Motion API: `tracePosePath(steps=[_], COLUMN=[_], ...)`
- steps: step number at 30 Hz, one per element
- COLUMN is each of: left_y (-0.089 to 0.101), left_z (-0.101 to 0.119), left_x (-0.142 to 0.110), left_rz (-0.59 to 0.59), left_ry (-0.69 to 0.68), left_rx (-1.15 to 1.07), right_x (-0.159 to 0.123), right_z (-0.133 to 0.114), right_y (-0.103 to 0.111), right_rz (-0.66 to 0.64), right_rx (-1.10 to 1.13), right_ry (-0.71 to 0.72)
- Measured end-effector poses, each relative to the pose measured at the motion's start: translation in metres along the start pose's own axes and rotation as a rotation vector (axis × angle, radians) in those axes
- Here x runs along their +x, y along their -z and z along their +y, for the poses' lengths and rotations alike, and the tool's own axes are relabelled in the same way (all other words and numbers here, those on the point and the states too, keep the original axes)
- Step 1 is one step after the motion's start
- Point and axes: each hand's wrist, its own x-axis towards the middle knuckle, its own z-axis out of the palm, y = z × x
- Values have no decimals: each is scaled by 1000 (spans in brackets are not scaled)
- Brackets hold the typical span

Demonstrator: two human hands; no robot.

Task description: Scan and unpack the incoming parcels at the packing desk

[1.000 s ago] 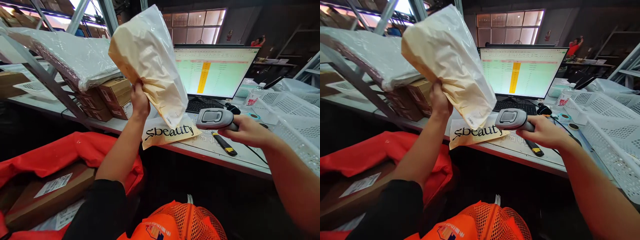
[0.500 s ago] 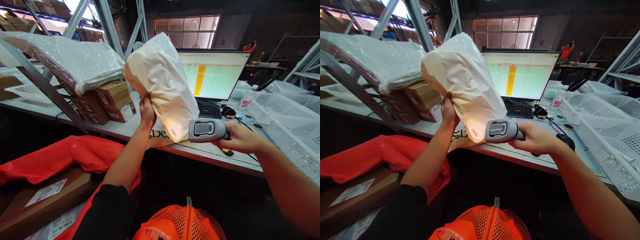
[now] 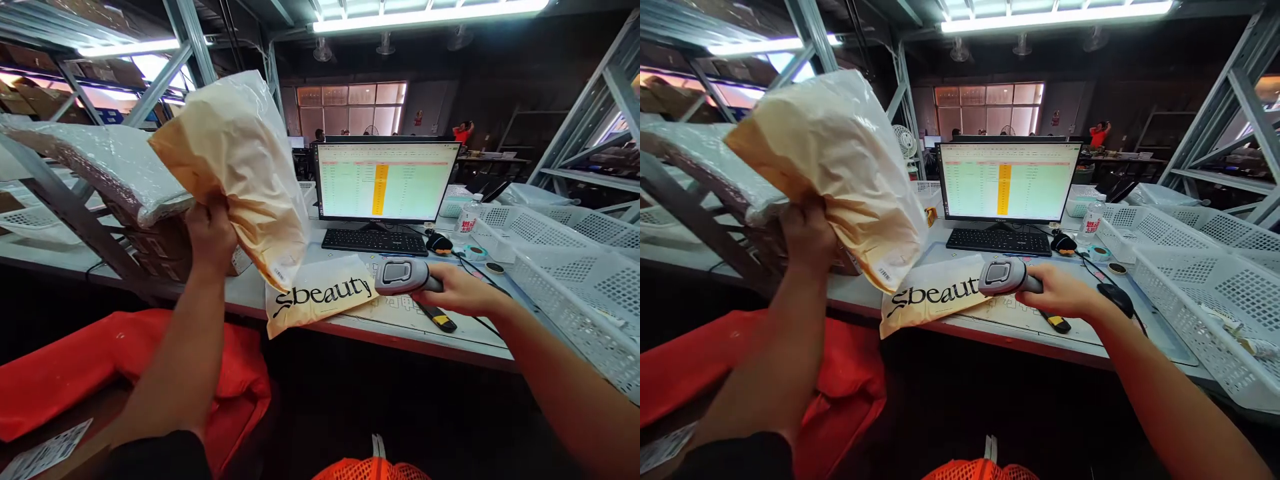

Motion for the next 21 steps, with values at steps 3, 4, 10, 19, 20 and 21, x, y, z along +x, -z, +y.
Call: tracePosePath(steps=[3,4,10,19,20,21], left_y=[12,12,-4,-49,-55,-60], left_z=[-6,-10,-63,-24,-11,0], left_x=[-4,-11,-70,-154,-169,-184], left_rz=[-149,-211,-313,-1067,-1170,-1238], left_ry=[-137,-146,132,-68,-125,-185], left_rx=[66,55,47,514,595,667], right_x=[2,4,13,21,22,22], right_z=[13,18,37,35,36,37], right_y=[6,8,16,18,17,16], right_rz=[27,29,14,-15,-12,-14], right_rx=[-41,-47,-85,-136,-136,-134], right_ry=[-65,-100,-258,-329,-335,-340])
